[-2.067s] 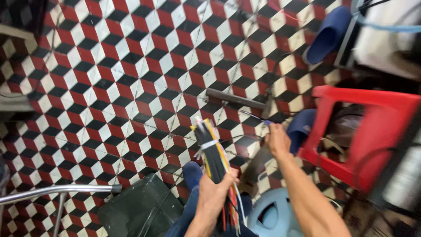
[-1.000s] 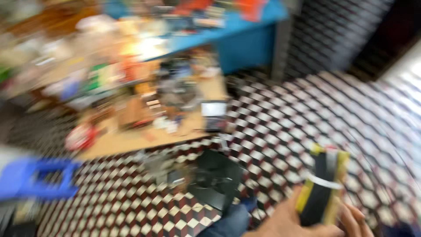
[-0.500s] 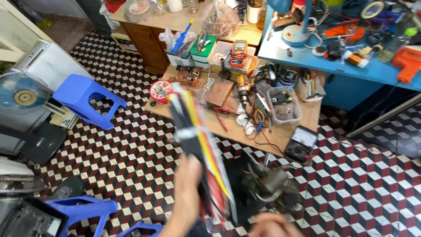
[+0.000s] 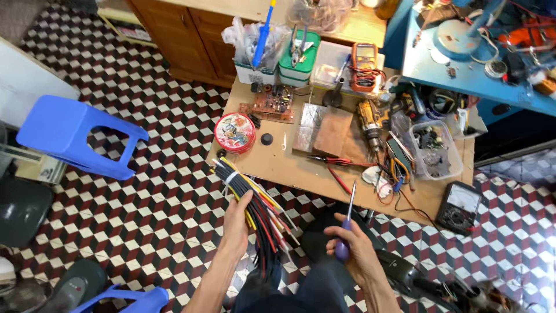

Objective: The person strips insulation from multiple colored wires using wire cutters and then uses a multimeter to test continuity on the wires of a disassembled motor. The person handles the wires and probes throughout the clip.

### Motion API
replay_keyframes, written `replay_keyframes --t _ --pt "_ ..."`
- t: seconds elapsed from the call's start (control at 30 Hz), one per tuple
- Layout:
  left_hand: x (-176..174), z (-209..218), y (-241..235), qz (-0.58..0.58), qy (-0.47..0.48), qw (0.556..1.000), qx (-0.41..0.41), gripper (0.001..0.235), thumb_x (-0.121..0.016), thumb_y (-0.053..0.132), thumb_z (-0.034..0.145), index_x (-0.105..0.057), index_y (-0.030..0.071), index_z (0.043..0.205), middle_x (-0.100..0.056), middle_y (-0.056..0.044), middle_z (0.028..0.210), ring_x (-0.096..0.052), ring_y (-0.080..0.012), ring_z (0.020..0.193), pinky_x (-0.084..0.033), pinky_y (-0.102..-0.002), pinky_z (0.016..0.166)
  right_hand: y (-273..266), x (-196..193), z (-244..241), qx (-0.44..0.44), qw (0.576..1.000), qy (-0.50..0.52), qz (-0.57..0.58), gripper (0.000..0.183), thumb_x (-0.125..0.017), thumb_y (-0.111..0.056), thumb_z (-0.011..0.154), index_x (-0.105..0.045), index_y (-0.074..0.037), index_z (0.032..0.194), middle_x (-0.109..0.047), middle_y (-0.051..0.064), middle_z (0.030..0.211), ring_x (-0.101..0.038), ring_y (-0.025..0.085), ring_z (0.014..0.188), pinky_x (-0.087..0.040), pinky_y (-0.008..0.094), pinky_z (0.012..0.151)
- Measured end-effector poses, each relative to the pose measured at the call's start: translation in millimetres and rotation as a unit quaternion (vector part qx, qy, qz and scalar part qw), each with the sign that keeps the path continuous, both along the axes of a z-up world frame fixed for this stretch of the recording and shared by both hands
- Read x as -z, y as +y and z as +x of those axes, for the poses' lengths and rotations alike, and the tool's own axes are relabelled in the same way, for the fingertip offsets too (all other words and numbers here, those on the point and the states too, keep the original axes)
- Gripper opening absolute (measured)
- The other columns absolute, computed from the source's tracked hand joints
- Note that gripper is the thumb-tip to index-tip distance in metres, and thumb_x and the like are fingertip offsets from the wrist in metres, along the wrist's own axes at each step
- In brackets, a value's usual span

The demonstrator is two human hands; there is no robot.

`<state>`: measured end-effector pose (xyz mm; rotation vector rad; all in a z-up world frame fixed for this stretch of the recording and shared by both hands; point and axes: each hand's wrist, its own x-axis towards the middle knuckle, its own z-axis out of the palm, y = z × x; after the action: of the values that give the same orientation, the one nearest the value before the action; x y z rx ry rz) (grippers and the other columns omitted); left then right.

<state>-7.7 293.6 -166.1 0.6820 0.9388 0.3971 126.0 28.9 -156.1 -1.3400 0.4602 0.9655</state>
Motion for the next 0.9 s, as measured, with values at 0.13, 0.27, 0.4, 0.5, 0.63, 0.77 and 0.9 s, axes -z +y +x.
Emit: replay_keyframes --t 0.13,0.27,0.4,0.5,0.63,0.77,0.9 --pt "0 15 26 0.026 -0.035 0.999 0.026 0.039 -0.071 0.026 0.092 -0.06 0.001 0.119 -0.07 -0.007 0.099 -0.068 -0.0155 0.086 -0.055 -0.032 0.08 60 47 29 -0.092 0.994 -0.047 -0.018 0.029 -0.061 -0.016 0.096 -0.06 -0.001 0.121 -0.062 0.008 0.077 -0.058 0.017 0.056 -0.048 0.031 0.048" --pt "-22 30 47 0.046 -0.008 0.997 0.066 0.039 -0.071 0.027 0.091 -0.061 0.002 0.12 -0.07 -0.006 0.103 -0.067 -0.013 0.093 -0.054 -0.03 0.086 119 104 82 -0.124 0.989 -0.071 -0.037 0.017 -0.058 -0.017 0.096 -0.058 -0.008 0.111 -0.059 0.006 0.073 -0.054 0.015 0.053 -0.045 0.03 0.046" --pt "-32 50 75 0.091 0.04 0.992 0.072 0.045 -0.072 0.03 0.091 -0.063 0.002 0.125 -0.07 -0.007 0.105 -0.067 -0.0135 0.097 -0.052 -0.029 0.089 186 159 145 -0.131 0.988 -0.081 -0.022 0.009 -0.054 -0.007 0.094 -0.052 -0.005 0.102 -0.061 0.009 0.074 -0.062 0.018 0.059 -0.052 0.031 0.051" --pt "-37 74 96 0.108 0.099 0.987 0.061 0.05 -0.072 0.03 0.088 -0.063 0.004 0.13 -0.071 -0.006 0.111 -0.068 -0.0127 0.103 -0.053 -0.027 0.092 230 187 185 -0.164 0.983 -0.065 -0.057 0.007 -0.055 -0.006 0.092 -0.053 -0.007 0.099 -0.062 0.009 0.073 -0.062 0.019 0.057 -0.053 0.032 0.051" --pt "-46 114 117 0.13 0.123 0.983 0.043 0.048 -0.071 0.023 0.091 -0.064 -0.001 0.132 -0.072 -0.01 0.118 -0.066 -0.016 0.103 -0.051 -0.029 0.09 275 221 216 -0.162 0.984 -0.063 -0.041 0.007 -0.057 -0.009 0.093 -0.054 -0.003 0.09 -0.055 0.009 0.068 -0.057 0.02 0.05 -0.048 0.036 0.046" --pt "-32 160 126 0.147 0.136 0.979 0.041 0.045 -0.07 0.017 0.093 -0.064 -0.003 0.134 -0.07 -0.007 0.12 -0.063 -0.0142 0.105 -0.049 -0.029 0.092 302 270 231 -0.184 0.956 -0.195 -0.121 0.026 -0.063 -0.016 0.091 -0.062 0.0 0.112 -0.069 0.014 0.083 -0.065 0.022 0.064 -0.054 0.041 0.057" --pt "-23 200 132 0.148 0.129 0.975 0.108 0.047 -0.069 0.017 0.093 -0.062 -0.002 0.135 -0.068 -0.005 0.121 -0.061 -0.0116 0.108 -0.047 -0.027 0.095 306 282 229 -0.224 0.927 -0.2 -0.226 0.065 -0.069 -0.023 0.088 -0.042 -0.008 0.144 -0.067 0.026 0.116 -0.067 0.035 0.103 -0.052 0.047 0.091"
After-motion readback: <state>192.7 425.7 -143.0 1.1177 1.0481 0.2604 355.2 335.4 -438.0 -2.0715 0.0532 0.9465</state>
